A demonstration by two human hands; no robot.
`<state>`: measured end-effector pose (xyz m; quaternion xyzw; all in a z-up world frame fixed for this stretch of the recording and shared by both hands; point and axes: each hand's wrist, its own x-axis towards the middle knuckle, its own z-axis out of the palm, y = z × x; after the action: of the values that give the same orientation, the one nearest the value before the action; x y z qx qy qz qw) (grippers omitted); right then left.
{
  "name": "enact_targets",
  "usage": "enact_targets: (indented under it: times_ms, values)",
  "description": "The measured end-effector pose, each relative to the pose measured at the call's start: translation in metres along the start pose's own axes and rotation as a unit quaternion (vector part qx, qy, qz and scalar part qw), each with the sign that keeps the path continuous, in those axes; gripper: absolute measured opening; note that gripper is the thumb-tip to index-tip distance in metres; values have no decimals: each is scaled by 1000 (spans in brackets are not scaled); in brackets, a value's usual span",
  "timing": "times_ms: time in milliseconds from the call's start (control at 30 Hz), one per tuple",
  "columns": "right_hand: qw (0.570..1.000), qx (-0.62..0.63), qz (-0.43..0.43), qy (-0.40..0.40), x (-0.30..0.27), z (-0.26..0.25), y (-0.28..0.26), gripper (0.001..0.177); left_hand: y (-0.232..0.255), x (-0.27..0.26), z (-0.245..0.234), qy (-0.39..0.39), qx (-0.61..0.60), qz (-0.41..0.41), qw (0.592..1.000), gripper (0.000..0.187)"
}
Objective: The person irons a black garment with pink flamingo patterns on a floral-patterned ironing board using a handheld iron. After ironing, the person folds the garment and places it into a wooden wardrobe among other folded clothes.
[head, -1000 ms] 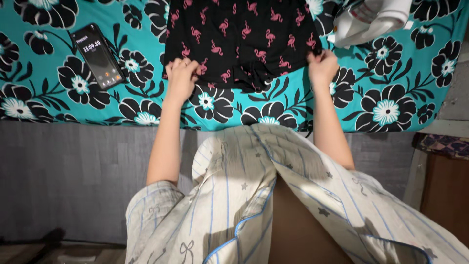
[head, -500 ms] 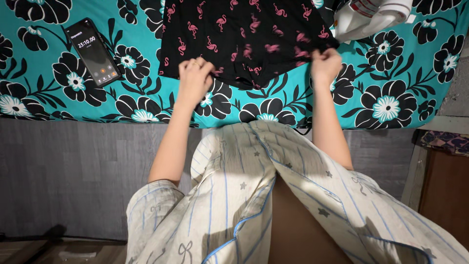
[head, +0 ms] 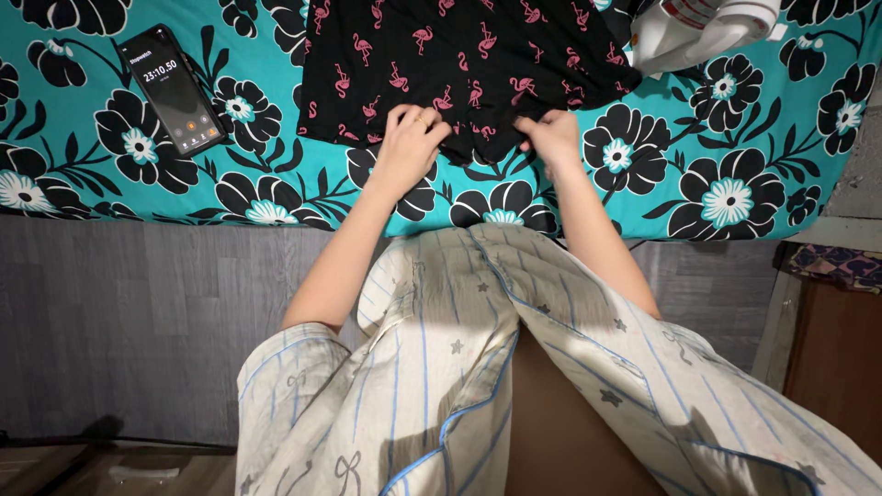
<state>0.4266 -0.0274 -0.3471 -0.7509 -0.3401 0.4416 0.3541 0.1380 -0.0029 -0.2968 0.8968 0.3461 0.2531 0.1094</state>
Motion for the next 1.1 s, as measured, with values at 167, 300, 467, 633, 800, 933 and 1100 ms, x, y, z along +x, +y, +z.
enact_targets:
  times_ms: [167,300,467,633,800,933,1100]
  values:
    - [985,-113,-127,38,-12,-43,15,28,-3,-5,-31,-10,-8,-46,999,28]
    - [902,-233,-331,150,-55,-27,-40,39,19,-1,-36,25,-56,3,998,51]
    - [804,-335,-491,-13,-68,-8,-84,63,19,1,-16,-32,-40,18,999,31]
    - [895,-302,-310,-107,-50,-60,-31,35,22,-5,-33,-68,-81,-7,994,33]
    - [900,50,-304,307,5,-97,28,71,32,4,-37,-43,-108,6,993,40]
    - [877,66,-341,333,62,-132,47,108,24,16,-32,-148,-129,-62,979,18]
    - [868,70,-413,265,142,-176,50,100,-21,16,-29,101,-6,-211,972,20]
